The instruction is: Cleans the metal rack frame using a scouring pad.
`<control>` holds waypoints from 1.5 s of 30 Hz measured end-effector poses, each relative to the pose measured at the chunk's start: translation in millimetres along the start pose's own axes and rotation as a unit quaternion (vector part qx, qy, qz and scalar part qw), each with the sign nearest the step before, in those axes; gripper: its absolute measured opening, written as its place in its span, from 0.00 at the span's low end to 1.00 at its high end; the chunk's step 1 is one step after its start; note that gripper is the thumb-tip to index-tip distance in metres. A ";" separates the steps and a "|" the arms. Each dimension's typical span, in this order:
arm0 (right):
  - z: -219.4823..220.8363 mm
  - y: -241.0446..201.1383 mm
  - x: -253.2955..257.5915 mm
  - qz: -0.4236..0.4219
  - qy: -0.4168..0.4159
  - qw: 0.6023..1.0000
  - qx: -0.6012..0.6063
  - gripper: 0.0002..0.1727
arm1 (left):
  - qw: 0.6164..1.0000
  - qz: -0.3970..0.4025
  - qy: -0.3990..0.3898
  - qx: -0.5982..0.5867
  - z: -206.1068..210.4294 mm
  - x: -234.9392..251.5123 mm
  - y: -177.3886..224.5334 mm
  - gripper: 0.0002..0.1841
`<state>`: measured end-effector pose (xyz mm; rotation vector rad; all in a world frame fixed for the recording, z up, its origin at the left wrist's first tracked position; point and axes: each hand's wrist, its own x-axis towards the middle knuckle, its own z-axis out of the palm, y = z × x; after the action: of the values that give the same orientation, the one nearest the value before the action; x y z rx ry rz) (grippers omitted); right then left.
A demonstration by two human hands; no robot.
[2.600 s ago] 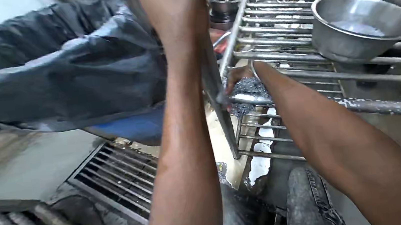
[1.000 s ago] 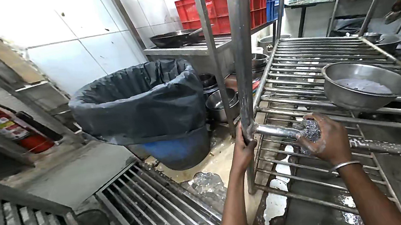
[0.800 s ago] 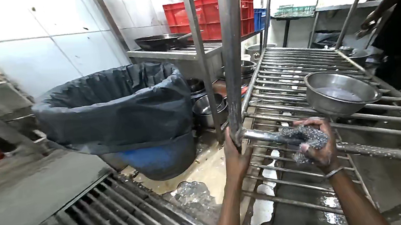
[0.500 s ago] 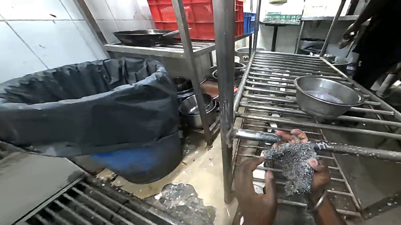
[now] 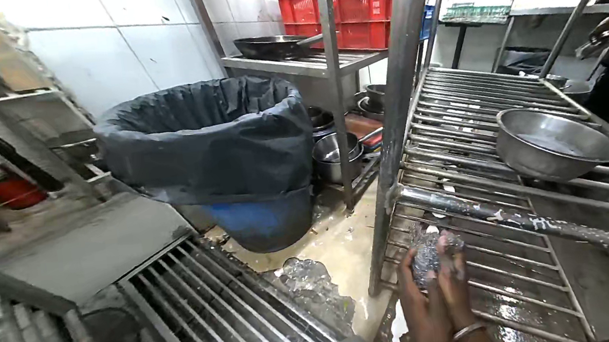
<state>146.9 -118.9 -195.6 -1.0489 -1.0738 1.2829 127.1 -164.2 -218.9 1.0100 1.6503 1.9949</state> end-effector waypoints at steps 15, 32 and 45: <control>94.3 6.6 25.3 -0.104 -0.004 0.992 -0.076 0.29 | 0.983 0.077 0.162 -0.046 -37.8 165.0 4.3 0.10; -11.7 -58.7 11.8 -0.124 -0.304 0.858 -0.396 0.25 | 0.985 0.085 0.102 0.107 0.6 135.2 -17.8 0.45; -161.2 -82.4 131.2 -0.229 0.125 0.774 -0.576 0.25 | 0.930 0.250 0.198 0.180 31.8 152.7 12.9 0.41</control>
<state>321.1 11.3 -143.8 -1.6160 -1.8025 -0.0615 48.2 -42.8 -159.7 1.3337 2.2124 2.3937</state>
